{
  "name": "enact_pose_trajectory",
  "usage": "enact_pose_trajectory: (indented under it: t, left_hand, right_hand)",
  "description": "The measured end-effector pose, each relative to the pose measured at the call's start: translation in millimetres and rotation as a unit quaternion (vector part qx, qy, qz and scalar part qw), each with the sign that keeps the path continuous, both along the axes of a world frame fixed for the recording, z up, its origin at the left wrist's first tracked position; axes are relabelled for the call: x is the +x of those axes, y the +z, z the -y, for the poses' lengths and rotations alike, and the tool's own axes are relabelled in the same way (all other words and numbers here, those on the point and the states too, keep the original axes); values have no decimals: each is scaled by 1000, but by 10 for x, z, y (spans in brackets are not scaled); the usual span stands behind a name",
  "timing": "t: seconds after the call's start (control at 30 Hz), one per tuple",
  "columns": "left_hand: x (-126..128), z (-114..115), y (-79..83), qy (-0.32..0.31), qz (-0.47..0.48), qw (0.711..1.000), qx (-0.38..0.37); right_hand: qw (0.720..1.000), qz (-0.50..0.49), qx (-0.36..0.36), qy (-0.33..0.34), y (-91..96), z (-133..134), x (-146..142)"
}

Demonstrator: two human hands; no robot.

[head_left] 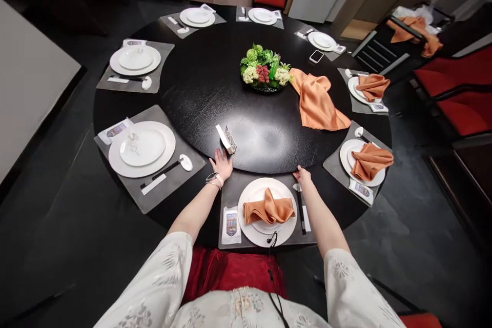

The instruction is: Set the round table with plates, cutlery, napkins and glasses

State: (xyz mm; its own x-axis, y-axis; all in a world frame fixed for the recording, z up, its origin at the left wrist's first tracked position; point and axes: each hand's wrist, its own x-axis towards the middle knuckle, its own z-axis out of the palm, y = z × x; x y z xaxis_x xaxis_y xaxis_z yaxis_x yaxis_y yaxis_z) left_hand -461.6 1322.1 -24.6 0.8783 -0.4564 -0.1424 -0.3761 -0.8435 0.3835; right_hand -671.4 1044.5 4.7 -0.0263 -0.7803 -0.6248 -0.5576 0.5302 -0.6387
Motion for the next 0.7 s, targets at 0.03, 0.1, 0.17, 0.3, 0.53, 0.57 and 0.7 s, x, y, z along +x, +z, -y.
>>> enact_pose_trajectory:
  t: [0.03,0.1,0.17,0.3,0.53,0.57,0.7]
  left_hand:
    - [131,-87,-6,-17,2,1000,5]
    - [434,-270,2,-53,1,999,12]
    - [792,-454,46,-83,-3,996,16]
    - [1651,-762,232,-122,-22,992,28]
    - [1908,-897,452,-34,-49,995,77]
    - [1673,-854,449,-61,-49,995,65]
    - [651,-563,377,-232,-93,968,-8]
  right_hand:
    - [1000,0,2,-1,23,-88,39]
    - [1000,2,1,1,92,-271,109]
    - [1000,10,-11,8,202,-458,147]
    - [998,37,-44,33,542,-815,35]
    - [966,-46,-183,175,1091,-1130,-300]
    - [960,-69,-199,184,1109,-1133,-213]
    - [913,-147,-248,289,1047,-1129,610]
